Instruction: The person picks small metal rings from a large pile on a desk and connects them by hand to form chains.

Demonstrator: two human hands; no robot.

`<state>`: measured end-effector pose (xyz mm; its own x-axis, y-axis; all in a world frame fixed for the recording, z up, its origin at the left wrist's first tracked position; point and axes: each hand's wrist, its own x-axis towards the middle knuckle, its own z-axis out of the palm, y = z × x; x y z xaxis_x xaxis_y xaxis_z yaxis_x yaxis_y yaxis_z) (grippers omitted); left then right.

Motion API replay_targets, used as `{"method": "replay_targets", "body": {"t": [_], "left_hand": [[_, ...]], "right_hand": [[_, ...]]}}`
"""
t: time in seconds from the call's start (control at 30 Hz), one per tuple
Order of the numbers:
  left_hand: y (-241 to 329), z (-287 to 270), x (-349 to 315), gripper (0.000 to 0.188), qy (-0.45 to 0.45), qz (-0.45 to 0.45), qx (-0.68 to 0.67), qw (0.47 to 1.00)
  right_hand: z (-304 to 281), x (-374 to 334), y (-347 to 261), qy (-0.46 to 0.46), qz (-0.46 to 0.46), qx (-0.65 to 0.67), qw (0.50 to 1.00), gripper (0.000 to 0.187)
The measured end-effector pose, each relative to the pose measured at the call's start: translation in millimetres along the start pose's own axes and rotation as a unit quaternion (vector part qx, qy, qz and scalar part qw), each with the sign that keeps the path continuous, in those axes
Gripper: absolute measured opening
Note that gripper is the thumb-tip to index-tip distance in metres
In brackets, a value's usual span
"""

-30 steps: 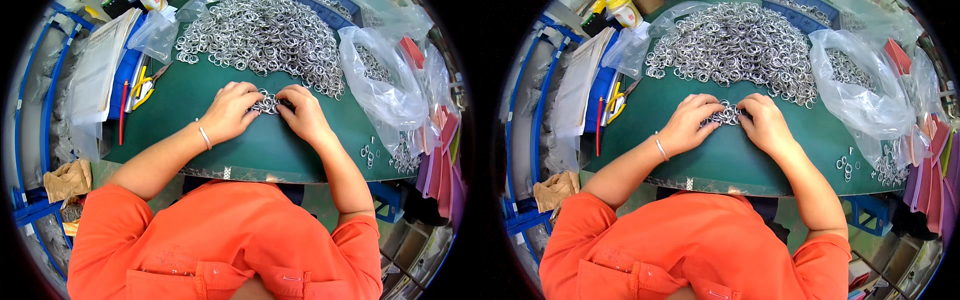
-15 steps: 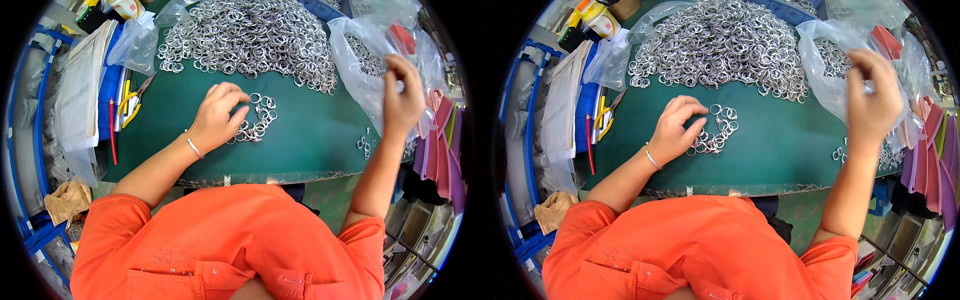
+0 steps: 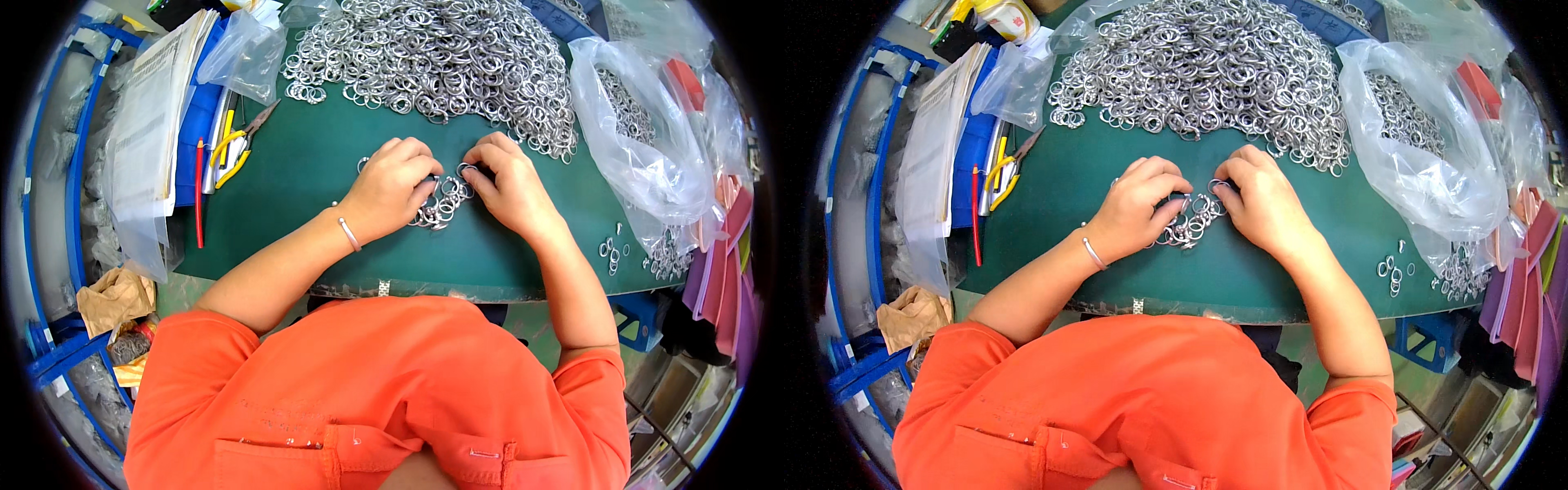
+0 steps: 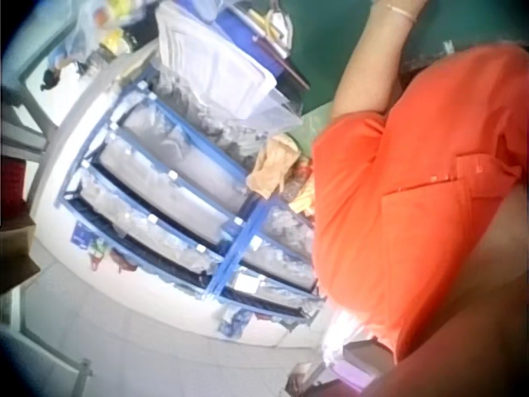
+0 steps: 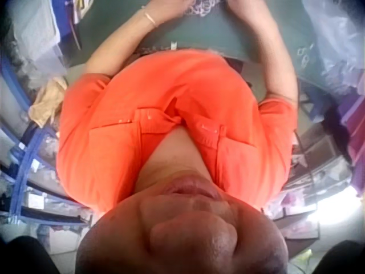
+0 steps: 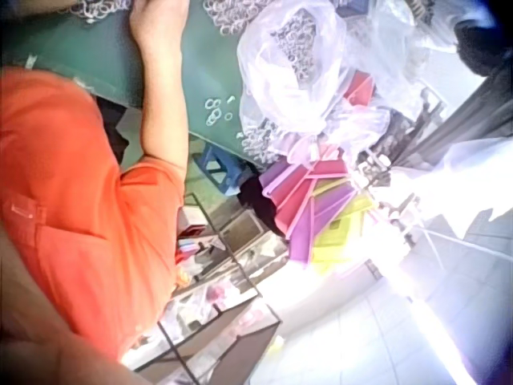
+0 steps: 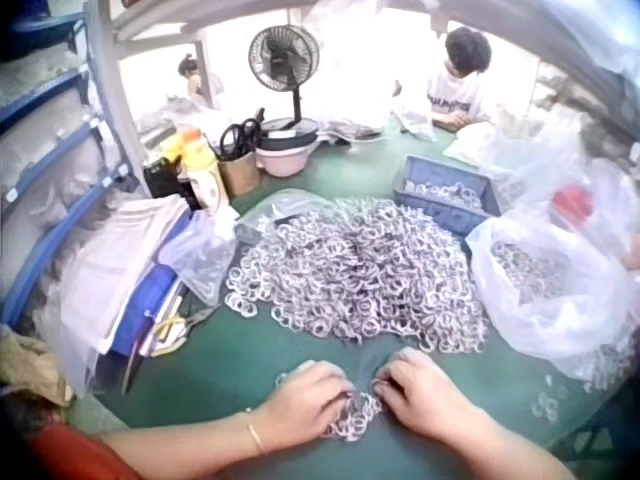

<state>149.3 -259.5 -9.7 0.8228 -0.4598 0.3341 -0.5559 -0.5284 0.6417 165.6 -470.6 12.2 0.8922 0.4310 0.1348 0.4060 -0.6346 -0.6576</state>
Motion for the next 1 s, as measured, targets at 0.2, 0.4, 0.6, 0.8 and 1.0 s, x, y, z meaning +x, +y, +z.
{"method": "replay_targets", "body": {"t": [0.2,0.4,0.6,0.8,1.0], "left_hand": [[-3,0,1,0.014,0.016,0.007,-0.014,1.0],[-4,-3,2,0.013,0.006,0.01,-0.017,1.0],[8,-10,-6,0.02,0.004,0.001,-0.02,1.0],[18,-6,-13,0.02,-0.021,-0.001,0.013,1.0],[16,-8,-21,0.014,-0.033,0.015,-0.004,0.999]], "right_hand": [[-9,-15,4,-0.025,0.018,0.06,0.998,0.015],[0,-20,10,-0.017,-0.134,0.016,0.991,0.027],[0,-26,14,-0.009,-0.123,0.022,0.992,0.026],[7,-23,6,-0.043,-0.158,0.003,0.987,0.028],[6,-26,10,-0.039,-0.13,0.04,0.99,0.029]]}}
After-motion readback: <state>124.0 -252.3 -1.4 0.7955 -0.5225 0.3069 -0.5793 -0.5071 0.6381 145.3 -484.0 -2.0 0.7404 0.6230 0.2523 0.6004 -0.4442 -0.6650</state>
